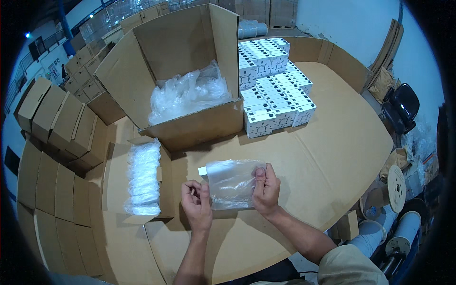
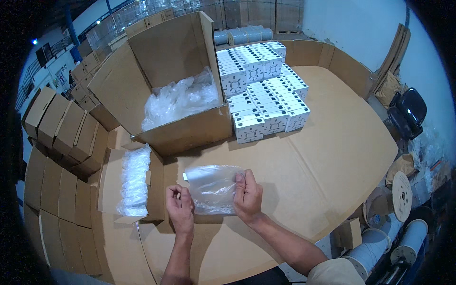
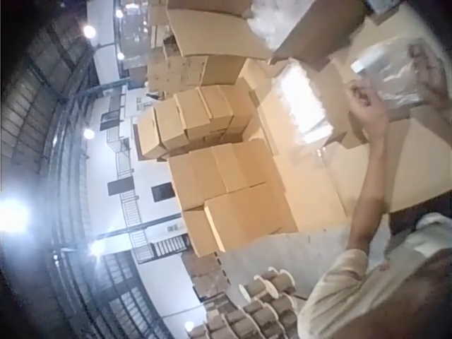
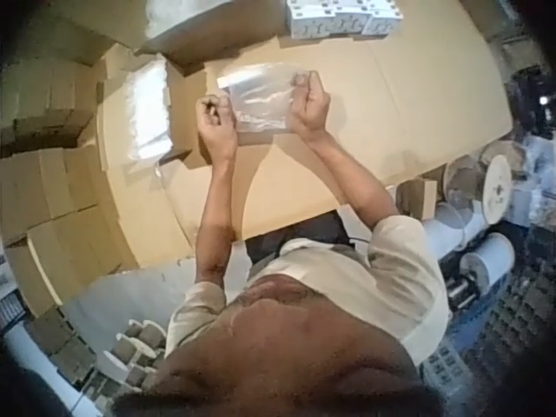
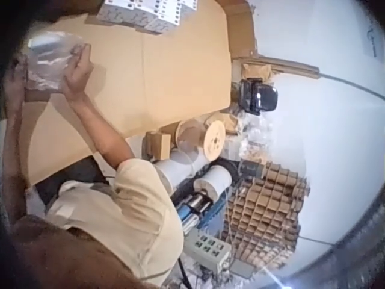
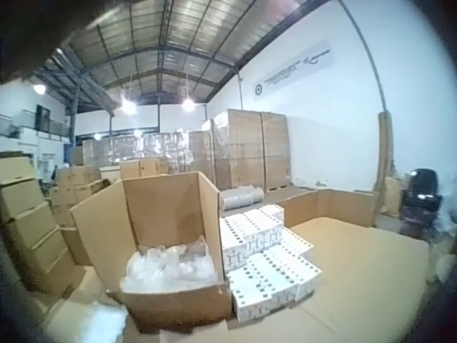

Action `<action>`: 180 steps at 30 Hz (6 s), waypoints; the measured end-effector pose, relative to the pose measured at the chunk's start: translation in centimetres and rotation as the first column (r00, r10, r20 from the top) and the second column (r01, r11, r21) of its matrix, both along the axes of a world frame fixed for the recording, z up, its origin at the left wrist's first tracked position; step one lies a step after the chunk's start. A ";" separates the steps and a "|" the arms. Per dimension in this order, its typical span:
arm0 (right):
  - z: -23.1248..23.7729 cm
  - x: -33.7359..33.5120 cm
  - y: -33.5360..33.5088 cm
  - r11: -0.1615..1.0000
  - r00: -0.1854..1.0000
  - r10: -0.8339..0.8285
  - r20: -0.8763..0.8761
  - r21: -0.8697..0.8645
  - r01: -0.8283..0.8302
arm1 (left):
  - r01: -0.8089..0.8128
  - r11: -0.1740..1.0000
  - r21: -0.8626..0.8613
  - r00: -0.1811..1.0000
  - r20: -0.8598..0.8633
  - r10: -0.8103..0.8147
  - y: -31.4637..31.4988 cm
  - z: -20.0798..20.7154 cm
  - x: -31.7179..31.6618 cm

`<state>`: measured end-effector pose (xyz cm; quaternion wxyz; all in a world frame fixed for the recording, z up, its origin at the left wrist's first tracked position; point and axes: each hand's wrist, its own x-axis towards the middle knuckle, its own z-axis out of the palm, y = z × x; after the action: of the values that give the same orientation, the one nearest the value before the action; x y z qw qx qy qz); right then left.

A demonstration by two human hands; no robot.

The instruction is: Packing small electronic components in white boxes into protective bags and then into larger shipping containers.

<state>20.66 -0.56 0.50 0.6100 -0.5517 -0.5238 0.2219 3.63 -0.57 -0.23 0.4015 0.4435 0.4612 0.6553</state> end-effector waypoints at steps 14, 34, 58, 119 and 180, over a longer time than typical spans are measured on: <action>0.0 -0.5 -0.2 0.966 0.965 0.254 -0.061 -0.031 -0.256 | -0.117 0.986 0.118 0.929 -0.339 0.151 -0.3 0.5 0.6; 0.0 0.0 0.1 0.945 0.942 0.292 -0.163 -0.101 -0.310 | 0.309 0.929 -0.205 0.951 0.050 -0.305 -0.9 2.1 -0.1; 2.4 2.1 0.8 0.934 0.904 0.217 0.368 0.191 -0.302 | 0.244 0.964 -0.101 0.925 -0.274 -0.263 -0.9 0.9 -0.4; 7.4 1.9 1.5 0.870 0.428 0.319 0.846 -0.083 -0.486 | 0.169 0.967 -0.191 0.884 -0.404 -0.234 -0.6 0.3 -0.7; -1.4 2.6 7.4 0.741 0.734 0.653 -0.186 -0.044 -0.670 | 0.349 0.847 -0.400 0.872 -0.193 -0.451 0.6 -0.9 -3.7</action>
<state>23.31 6.86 -0.93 0.5000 -0.3419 -0.6228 0.4953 -0.10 0.03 -1.09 0.5339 0.5392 0.5193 0.3931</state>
